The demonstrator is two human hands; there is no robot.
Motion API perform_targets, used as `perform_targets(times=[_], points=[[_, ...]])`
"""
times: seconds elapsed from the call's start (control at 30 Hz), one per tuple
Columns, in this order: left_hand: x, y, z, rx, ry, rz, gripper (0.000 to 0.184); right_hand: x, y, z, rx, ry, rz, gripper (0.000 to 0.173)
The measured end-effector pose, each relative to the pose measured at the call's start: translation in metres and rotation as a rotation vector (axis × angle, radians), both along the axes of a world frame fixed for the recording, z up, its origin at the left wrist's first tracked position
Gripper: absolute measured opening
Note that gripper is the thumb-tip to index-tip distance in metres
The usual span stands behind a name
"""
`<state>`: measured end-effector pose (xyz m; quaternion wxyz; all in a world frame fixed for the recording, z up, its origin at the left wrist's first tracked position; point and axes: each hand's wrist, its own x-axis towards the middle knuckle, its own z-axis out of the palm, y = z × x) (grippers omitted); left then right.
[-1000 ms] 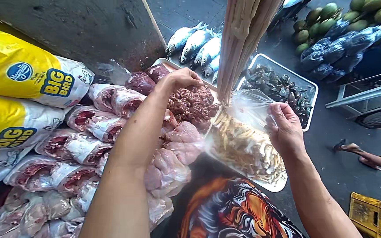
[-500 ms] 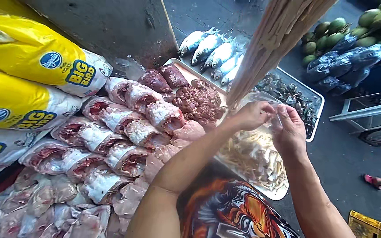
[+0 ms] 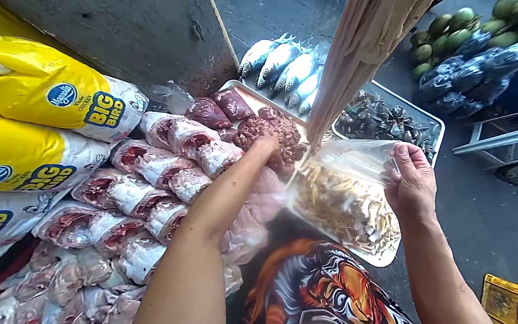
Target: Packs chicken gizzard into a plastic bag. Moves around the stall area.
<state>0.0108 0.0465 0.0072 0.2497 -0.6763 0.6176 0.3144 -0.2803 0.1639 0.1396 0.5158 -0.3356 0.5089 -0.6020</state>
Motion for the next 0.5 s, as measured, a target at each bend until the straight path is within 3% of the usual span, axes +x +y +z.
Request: perform_targets(times=[0.03, 0.1, 0.17, 0.37, 0.5], points=[[-0.011, 0.008, -0.020, 0.015, -0.087, 0.006, 0.142, 0.001, 0.000, 0.000, -0.003, -0.005, 0.003, 0.012], [-0.026, 0.015, -0.041, -0.003, -0.132, -0.021, 0.148, 0.001, 0.001, -0.001, 0.001, -0.008, -0.005, 0.012], [-0.029, 0.010, -0.048, -0.064, -0.068, -0.036, 0.133, 0.000, 0.003, -0.003, 0.006, -0.004, -0.016, 0.011], [0.005, -0.031, -0.039, -0.191, 0.156, -0.078, 0.058, 0.000, 0.007, 0.000, 0.007, -0.006, -0.021, 0.011], [0.011, -0.050, -0.013, -0.104, 0.211, -0.092, 0.054, -0.006, 0.010, -0.003, 0.023, 0.014, -0.021, 0.010]])
